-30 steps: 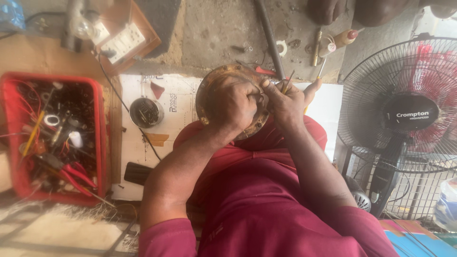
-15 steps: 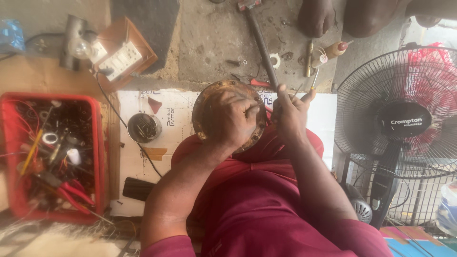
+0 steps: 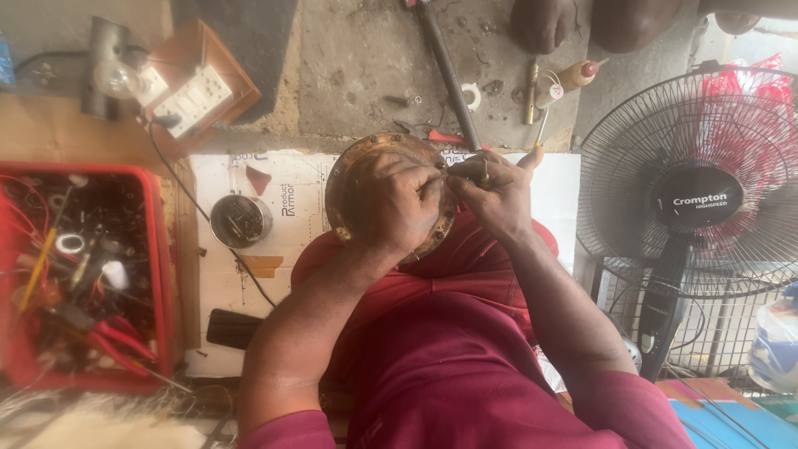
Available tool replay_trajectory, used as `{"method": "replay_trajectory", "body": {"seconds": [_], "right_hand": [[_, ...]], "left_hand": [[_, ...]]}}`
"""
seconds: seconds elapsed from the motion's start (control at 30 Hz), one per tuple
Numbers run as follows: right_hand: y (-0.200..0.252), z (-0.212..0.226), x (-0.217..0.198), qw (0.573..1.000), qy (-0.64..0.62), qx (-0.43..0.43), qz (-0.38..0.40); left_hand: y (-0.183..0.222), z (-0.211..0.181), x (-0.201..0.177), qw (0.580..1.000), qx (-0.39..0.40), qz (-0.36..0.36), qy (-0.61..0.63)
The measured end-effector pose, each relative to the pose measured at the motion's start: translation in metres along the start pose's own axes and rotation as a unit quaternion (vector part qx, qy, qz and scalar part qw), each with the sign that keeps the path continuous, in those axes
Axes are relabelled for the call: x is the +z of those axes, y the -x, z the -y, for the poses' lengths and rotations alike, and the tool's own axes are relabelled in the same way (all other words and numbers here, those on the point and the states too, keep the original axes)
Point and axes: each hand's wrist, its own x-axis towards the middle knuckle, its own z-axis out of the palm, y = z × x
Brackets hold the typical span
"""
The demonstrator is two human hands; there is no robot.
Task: The person sits on the floor and uses a screwdriver to adjust wires and components on a circular metal object, likely an electrical part. They manipulate the wires and tighten screws on the object throughout the video.
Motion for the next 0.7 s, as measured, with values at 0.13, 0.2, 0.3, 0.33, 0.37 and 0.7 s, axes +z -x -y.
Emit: {"method": "replay_trajectory", "body": {"seconds": [0.13,0.2,0.3,0.33,0.37,0.7], "right_hand": [[0.001,-0.004,0.003,1.000,0.008,-0.002,-0.009],[0.002,-0.005,0.008,1.000,0.013,-0.013,-0.024],[0.003,-0.004,0.019,0.998,0.019,0.000,-0.052],[0.003,-0.004,0.024,0.998,0.020,0.009,-0.063],[0.003,-0.004,0.026,0.997,-0.044,0.019,-0.068],[0.012,-0.030,0.010,0.757,-0.606,0.184,0.158]], "left_hand": [[0.000,0.000,0.000,1.000,0.007,-0.003,0.002],[0.001,0.001,0.000,1.000,0.012,-0.002,0.003],[0.001,0.003,0.000,1.000,0.023,-0.005,0.002],[0.002,0.003,0.000,1.000,0.027,-0.008,-0.001],[0.002,0.003,-0.001,0.999,0.032,-0.012,-0.004],[0.005,0.011,0.005,0.998,0.004,0.003,0.062]]}}
